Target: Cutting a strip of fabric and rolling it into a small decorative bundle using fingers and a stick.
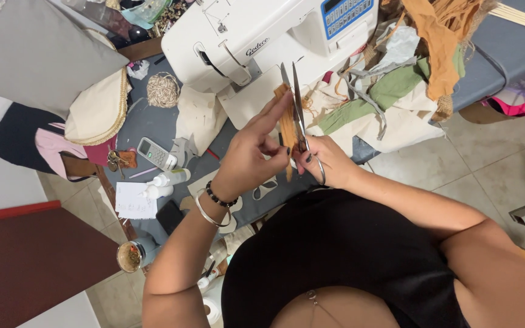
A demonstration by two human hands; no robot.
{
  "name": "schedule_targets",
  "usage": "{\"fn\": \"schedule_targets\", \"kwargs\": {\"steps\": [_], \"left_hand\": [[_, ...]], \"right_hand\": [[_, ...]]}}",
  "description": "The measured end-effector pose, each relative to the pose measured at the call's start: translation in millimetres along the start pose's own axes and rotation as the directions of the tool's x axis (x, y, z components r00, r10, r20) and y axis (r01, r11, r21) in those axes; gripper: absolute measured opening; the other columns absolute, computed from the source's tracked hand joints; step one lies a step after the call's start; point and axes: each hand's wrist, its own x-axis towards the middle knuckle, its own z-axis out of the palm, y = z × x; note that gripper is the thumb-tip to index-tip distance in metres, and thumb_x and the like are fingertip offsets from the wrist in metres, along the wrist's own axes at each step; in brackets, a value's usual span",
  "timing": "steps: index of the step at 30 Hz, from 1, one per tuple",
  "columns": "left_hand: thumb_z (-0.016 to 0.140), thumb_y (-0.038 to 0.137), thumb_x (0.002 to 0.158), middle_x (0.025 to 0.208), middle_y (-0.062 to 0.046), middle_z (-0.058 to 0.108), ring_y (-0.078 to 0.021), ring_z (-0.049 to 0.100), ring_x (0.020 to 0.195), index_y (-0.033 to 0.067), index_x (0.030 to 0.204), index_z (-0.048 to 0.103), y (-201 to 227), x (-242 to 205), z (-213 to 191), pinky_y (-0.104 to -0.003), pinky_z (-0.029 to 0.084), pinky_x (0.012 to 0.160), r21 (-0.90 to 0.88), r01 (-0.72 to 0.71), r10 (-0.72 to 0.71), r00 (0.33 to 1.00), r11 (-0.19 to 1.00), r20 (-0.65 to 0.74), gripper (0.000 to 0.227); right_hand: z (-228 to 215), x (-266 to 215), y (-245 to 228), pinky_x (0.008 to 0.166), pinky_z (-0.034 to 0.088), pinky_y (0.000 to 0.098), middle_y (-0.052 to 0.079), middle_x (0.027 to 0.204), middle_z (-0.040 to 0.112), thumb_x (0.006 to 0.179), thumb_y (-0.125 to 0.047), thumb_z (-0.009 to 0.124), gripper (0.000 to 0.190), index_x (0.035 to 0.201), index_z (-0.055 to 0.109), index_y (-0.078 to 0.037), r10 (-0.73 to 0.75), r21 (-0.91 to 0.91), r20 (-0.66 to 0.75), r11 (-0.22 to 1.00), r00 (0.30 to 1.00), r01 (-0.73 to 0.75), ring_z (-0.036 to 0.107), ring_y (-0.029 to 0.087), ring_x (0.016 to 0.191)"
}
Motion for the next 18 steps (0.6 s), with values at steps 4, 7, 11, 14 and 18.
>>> {"fn": "schedule_targets", "kwargs": {"steps": [4, 7, 11, 14, 18], "left_hand": [[0.063, -0.002, 0.084, 0.162, -0.025, 0.040, -0.0255, 0.076, 0.084, 0.0177, 0.159, 0.041, -9, 1, 6, -0.036, 0.063, 0.075, 0.002, -0.022, 0.022, 1.000, 1.000, -0.009, 0.081], [0.061, -0.006, 0.084, 0.161, -0.028, 0.039, -0.0208, 0.073, 0.085, 0.0152, 0.159, 0.040, -8, 2, 8, -0.035, 0.063, 0.076, -0.043, -0.068, 0.067, 0.997, 0.997, -0.025, 0.080], [0.061, -0.004, 0.086, 0.163, -0.024, 0.039, -0.0167, 0.073, 0.086, 0.0157, 0.159, 0.040, -9, -2, 6, -0.033, 0.063, 0.079, -0.110, -0.085, 0.080, 0.996, 0.990, -0.047, 0.079], [0.060, -0.002, 0.086, 0.165, -0.018, 0.039, -0.0177, 0.074, 0.091, 0.0181, 0.159, 0.042, -25, -16, 5, -0.033, 0.063, 0.080, -0.191, -0.080, 0.062, 0.993, 0.978, -0.096, 0.079], [0.073, 0.012, 0.091, 0.153, -0.014, 0.054, -0.0270, 0.075, 0.105, 0.0195, 0.151, 0.056, -82, -37, 17, -0.035, 0.060, 0.091, -0.200, -0.245, 0.190, 0.946, 0.949, -0.262, 0.064]], "right_hand": [[1, -4, 4, 0.056, 0.048, 0.0355, 0.004, 0.053, 0.063, 0.105, -0.060, 0.037, 0.063, 0.067, 0.064, -0.018, 0.008, -0.017, -0.038, 1.000, 0.999, -0.008, 0.057, 0.027, 0.052], [1, -12, 8, 0.054, 0.048, 0.0328, 0.000, 0.048, 0.061, 0.107, -0.052, 0.041, 0.057, 0.066, 0.061, -0.017, 0.045, -0.025, -0.080, 0.999, 0.996, -0.047, 0.059, 0.025, 0.048], [-11, -26, 25, 0.056, 0.048, 0.0300, -0.001, 0.048, 0.062, 0.105, -0.044, 0.056, 0.045, 0.073, 0.063, -0.013, 0.143, 0.006, -0.109, 0.990, 0.984, -0.143, 0.058, 0.019, 0.049], [-40, -20, 9, 0.066, 0.050, 0.0450, 0.015, 0.063, 0.066, 0.097, -0.035, 0.070, 0.033, 0.087, 0.066, -0.004, 0.284, -0.237, -0.040, 0.929, 0.958, -0.285, 0.063, 0.035, 0.065], [-83, -28, 27, 0.079, 0.055, 0.0533, 0.015, 0.082, 0.076, 0.083, -0.026, 0.083, 0.028, 0.103, 0.075, -0.008, 0.393, -0.760, -0.124, 0.553, 0.911, -0.342, 0.071, 0.044, 0.085]]}}
